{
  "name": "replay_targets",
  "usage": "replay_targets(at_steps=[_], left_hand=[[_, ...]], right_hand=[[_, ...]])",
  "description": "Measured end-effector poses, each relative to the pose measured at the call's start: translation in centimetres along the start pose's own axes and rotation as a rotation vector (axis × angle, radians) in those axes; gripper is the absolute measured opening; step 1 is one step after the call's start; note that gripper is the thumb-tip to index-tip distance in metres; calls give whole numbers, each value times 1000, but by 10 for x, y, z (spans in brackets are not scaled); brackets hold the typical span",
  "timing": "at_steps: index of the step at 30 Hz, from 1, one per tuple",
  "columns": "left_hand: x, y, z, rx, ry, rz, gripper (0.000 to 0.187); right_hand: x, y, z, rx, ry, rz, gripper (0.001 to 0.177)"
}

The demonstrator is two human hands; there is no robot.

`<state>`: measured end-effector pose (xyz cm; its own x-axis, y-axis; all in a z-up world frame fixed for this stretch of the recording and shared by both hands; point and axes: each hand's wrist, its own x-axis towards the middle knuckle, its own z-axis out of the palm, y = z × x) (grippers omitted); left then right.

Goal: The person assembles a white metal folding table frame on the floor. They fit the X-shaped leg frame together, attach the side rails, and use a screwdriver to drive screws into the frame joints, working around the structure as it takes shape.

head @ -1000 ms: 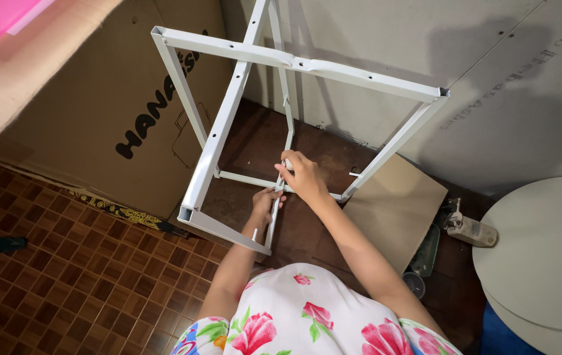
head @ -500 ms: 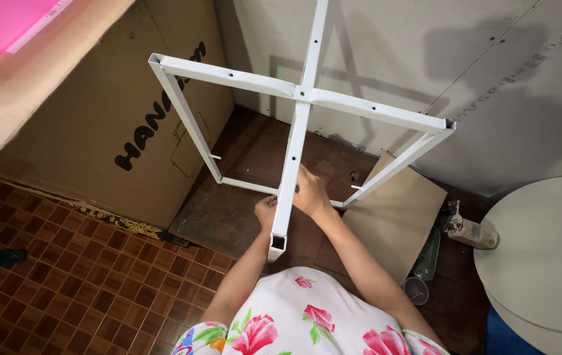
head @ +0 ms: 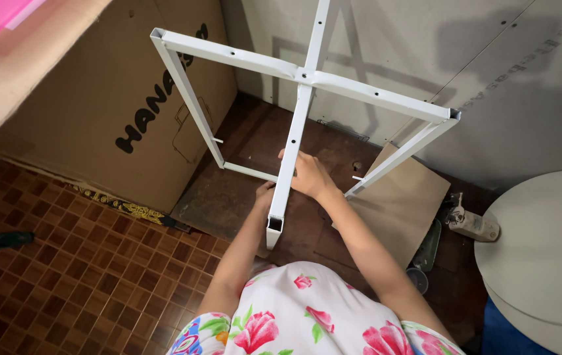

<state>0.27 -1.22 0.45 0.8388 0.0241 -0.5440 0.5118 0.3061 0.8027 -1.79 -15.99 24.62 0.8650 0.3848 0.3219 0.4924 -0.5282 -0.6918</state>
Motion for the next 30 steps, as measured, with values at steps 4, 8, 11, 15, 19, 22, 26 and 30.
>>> replay_targets(at_steps=[4, 8, 11, 15, 19, 22, 26, 30], left_hand=[[-3, 0, -2, 10, -57, 36, 34], [-1, -3, -4, -259, -215, 52, 30], [0, -9, -2, -197, -150, 65, 33], [-1, -13, -1, -152, -107, 123, 34], [-21, -9, 6, -134, -83, 264, 31], [-42, 16, 15, -139, -119, 218, 29], [-95, 55, 34, -248, -147, 189, 32], [-142, 95, 47, -229, -178, 295, 32]], right_hand=[[6, -5, -5, -125, -16, 33, 39], [8, -11, -11, -279, -95, 119, 42], [6, -7, -21, -248, -7, -73, 36], [9, 12, -28, 45, -3, -366, 37], [9, 25, -22, -5, -23, -119, 25], [10, 30, -25, 25, -9, -110, 28], [11, 29, -43, 23, -52, -221, 33], [22, 22, -49, -163, -224, -52, 25]])
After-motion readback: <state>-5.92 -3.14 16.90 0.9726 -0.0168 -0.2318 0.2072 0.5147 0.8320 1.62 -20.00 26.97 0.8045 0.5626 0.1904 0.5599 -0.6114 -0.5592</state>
